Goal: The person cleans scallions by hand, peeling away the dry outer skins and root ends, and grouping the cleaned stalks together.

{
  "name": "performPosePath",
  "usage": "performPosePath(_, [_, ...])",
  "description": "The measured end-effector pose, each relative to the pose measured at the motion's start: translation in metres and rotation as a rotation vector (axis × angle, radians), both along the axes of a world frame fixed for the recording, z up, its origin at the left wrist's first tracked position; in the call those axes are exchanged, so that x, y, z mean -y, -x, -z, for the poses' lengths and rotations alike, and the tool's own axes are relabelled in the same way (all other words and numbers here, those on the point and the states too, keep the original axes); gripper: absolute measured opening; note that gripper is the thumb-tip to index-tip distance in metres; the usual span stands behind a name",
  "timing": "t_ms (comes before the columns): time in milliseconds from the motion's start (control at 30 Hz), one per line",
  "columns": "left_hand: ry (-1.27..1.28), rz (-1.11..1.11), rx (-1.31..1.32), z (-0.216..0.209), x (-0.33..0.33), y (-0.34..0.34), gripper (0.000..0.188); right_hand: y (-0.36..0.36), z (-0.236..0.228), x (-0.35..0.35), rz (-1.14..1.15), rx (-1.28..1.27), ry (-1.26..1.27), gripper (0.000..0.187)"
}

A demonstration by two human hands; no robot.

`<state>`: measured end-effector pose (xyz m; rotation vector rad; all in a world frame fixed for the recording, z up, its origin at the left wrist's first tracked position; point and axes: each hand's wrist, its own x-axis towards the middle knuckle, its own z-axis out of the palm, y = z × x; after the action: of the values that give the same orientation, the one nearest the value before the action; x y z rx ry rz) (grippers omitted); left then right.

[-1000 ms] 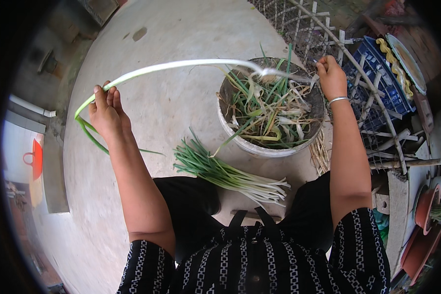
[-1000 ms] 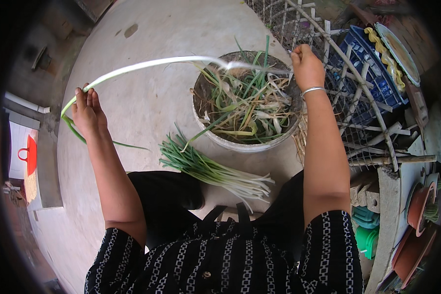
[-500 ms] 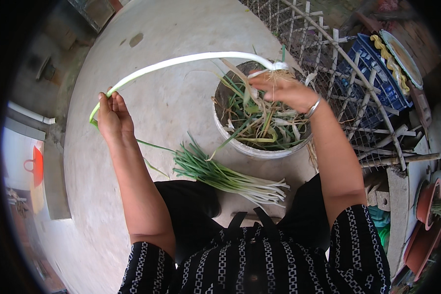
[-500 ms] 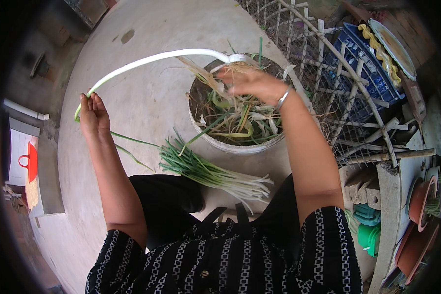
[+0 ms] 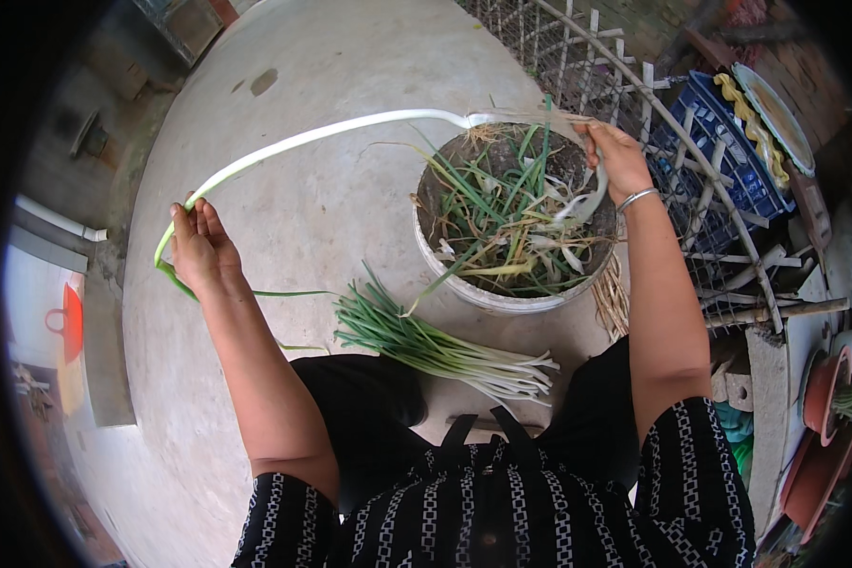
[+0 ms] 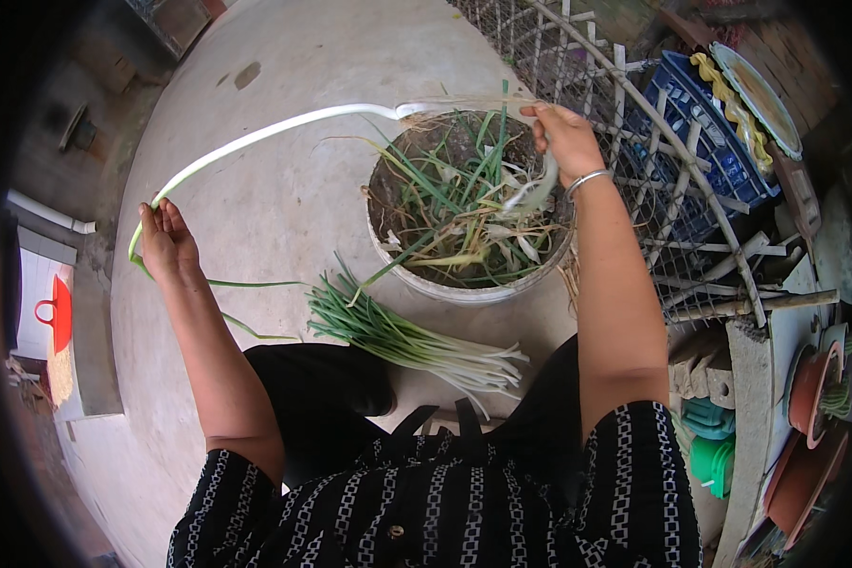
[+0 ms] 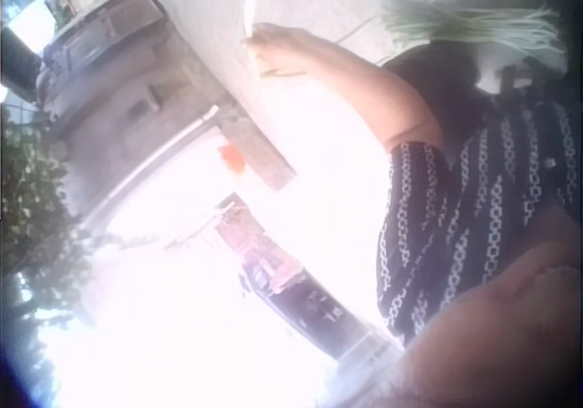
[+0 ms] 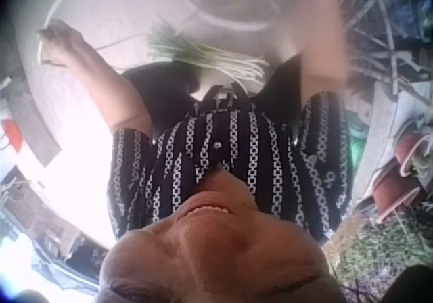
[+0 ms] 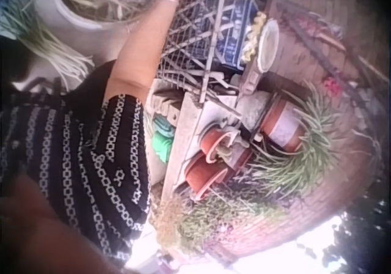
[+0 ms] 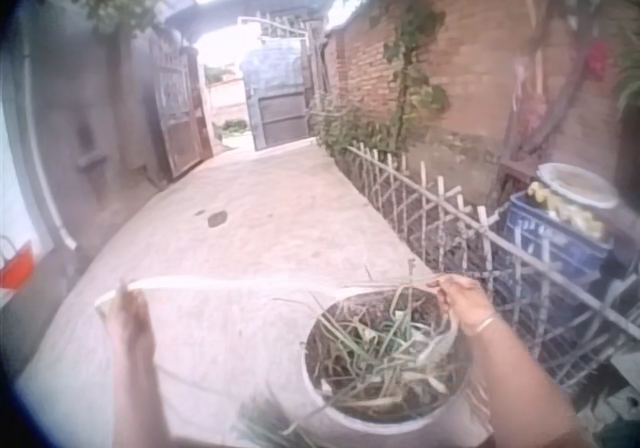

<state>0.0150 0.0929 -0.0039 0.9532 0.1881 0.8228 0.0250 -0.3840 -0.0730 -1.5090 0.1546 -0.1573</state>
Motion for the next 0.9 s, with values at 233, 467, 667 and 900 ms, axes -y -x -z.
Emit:
performPosePath(233, [-0.083, -0.028, -0.027, -0.012, 0.03, 0.007, 0.023, 0.005, 0.002, 0.001, -0.286, -0.115, 0.786, 0.057])
performPosePath(467, [-0.091, -0.002, -0.045, -0.014, 0.048, 0.01, 0.024, 0.022, -0.043, -0.086, -0.112, 0.622, 0.898, 0.044])
performPosePath(667, [-0.127, 0.039, -0.042, -0.011, 0.05, 0.007, 0.024, 0.019, -0.026, -0.09, -0.093, 0.515, 1.065, 0.018])
performPosePath(900, [-0.118, -0.009, -0.091, -0.014, 0.052, 0.008, 0.023, 0.026, -0.031, -0.088, -0.188, 0.611, 0.993, 0.015])
